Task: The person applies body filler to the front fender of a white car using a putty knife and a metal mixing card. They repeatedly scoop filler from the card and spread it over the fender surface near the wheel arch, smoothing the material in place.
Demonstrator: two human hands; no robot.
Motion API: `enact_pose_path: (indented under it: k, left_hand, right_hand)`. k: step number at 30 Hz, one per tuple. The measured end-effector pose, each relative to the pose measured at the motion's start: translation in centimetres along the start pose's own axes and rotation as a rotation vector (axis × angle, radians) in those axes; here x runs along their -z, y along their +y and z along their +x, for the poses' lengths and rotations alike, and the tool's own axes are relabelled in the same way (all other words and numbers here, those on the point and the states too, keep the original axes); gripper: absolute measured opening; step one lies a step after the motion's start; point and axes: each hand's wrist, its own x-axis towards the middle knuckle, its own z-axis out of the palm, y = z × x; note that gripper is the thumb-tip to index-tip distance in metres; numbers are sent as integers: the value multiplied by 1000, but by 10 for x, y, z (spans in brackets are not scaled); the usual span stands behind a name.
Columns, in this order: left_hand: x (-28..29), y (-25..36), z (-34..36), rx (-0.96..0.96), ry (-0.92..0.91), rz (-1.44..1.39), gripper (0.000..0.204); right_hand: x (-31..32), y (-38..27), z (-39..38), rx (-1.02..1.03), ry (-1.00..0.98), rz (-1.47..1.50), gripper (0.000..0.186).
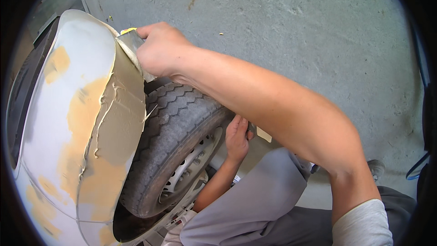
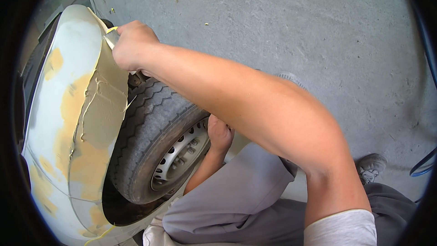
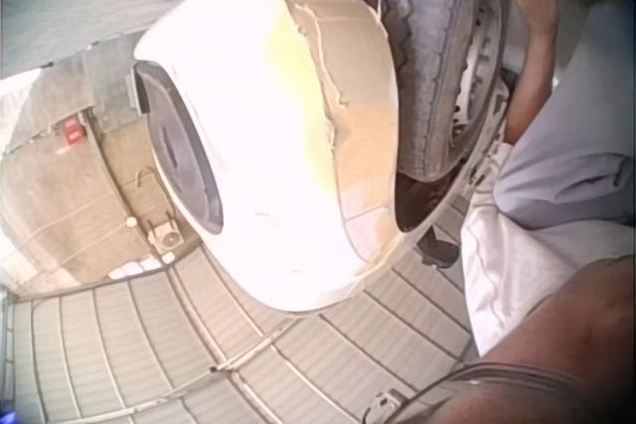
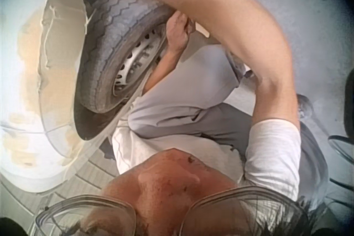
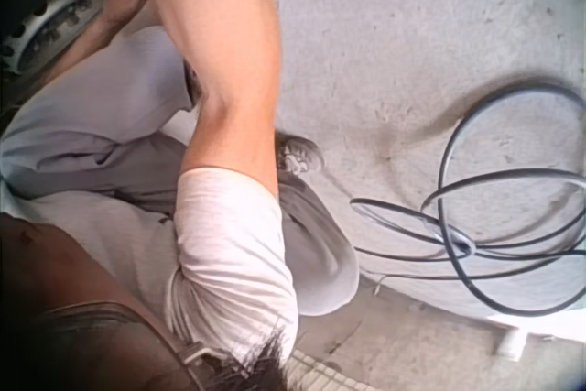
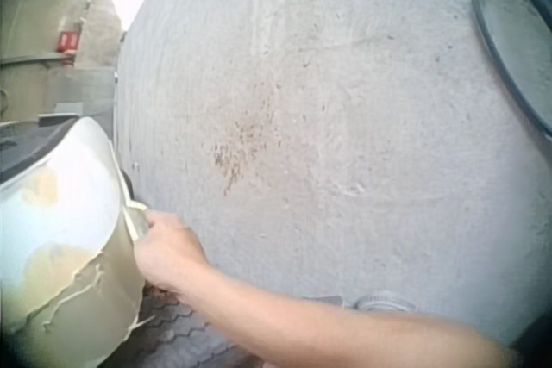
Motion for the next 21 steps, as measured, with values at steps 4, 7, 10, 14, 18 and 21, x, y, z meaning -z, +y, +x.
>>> enact_pose_path:
  k: [4,7,10,14,18,21]
  left_hand:
    - [0,-1,0,117,15,-280,40]
    - [1,0,0,118,26,-259,42]
    - [0,4,1,54,-4,-178,42]
    - [-4,4,0,20,1,-209,39]
    - [-4,-6,-1,-36,-5,-206,34]
    - [2,-14,-2,-222,-8,85,32]
  right_hand:
    - [7,5,2,41,-31,119,54]
    - [7,7,4,-25,-104,129,61]
    - [0,6,6,-10,-53,107,63]
    - [-6,4,5,7,-33,89,60]
    - [-5,5,-6,28,-35,57,57]
    - [-7,7,-23,94,-31,115,55]
